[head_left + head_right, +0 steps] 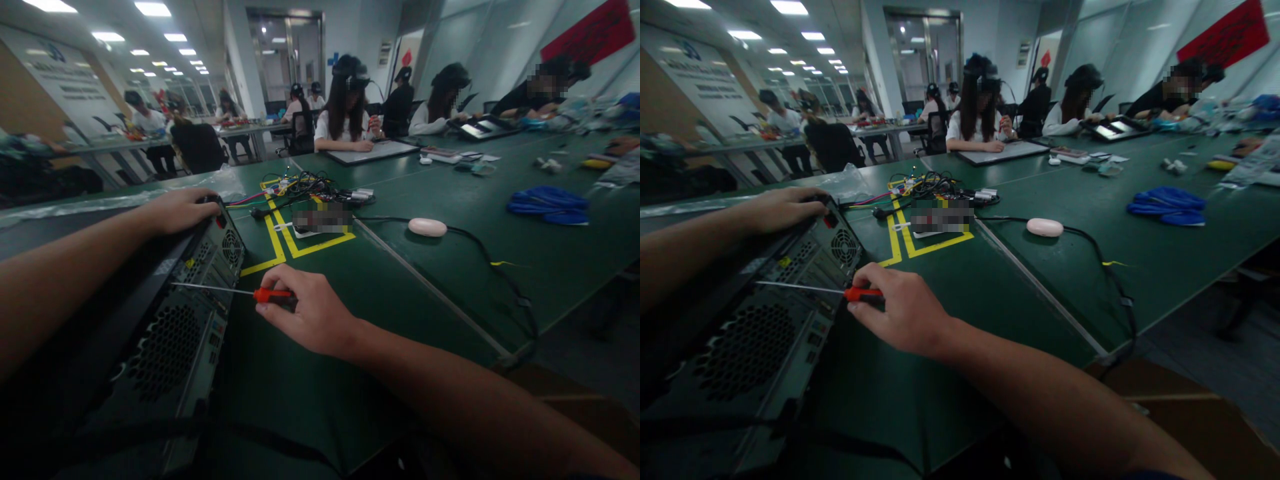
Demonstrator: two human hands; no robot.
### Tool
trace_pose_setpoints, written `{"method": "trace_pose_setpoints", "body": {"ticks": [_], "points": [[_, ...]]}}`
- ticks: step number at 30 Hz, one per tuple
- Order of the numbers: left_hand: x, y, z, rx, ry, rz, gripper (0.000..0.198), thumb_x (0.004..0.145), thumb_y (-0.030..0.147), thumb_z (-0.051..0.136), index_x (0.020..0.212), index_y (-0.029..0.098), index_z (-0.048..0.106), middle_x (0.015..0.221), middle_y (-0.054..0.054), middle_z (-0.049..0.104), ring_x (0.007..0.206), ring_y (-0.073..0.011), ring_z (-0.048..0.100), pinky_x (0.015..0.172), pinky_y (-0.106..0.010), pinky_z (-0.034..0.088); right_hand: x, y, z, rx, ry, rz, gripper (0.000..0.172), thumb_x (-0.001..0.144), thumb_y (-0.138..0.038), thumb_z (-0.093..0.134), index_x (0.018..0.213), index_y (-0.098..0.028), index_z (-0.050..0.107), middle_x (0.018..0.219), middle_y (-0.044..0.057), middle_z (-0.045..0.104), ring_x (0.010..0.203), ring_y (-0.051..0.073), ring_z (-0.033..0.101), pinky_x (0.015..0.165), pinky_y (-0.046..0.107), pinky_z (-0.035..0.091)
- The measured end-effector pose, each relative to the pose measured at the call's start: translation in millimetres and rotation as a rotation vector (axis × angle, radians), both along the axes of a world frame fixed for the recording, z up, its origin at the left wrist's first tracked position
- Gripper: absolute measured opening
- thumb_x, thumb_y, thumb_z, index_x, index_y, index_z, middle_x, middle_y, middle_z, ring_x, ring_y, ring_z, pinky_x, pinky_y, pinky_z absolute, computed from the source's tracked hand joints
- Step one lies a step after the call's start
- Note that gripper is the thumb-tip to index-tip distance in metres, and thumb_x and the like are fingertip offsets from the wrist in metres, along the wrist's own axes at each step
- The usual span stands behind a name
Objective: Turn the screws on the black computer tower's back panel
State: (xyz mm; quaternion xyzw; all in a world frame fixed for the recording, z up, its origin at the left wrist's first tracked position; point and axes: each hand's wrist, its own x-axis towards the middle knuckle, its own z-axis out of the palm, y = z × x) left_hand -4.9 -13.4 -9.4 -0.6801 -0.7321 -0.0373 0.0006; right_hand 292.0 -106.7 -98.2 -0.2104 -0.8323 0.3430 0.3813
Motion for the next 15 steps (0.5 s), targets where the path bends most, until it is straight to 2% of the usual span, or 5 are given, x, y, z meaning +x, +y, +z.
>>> {"method": "trace_pose_setpoints", "body": {"ticks": [15], "points": [[0.4,-0.2,0.4,0.013,0.009,-0.013,0.079,0.079,0.06,0.031,0.136,0.011,0.059,0.137,-0.013,0.061,0.125,-0.0331,0.056,0.112,-0.048,0.04,-0.3,-0.7,-0.3,-0.005,0.008,0.009,0.015,0.091,-0.026,0.067,0.102,-0.018,0.06,0.086,-0.001,0.065,0.072,0.012,0.058,0.068,0.027,0.044]]}}
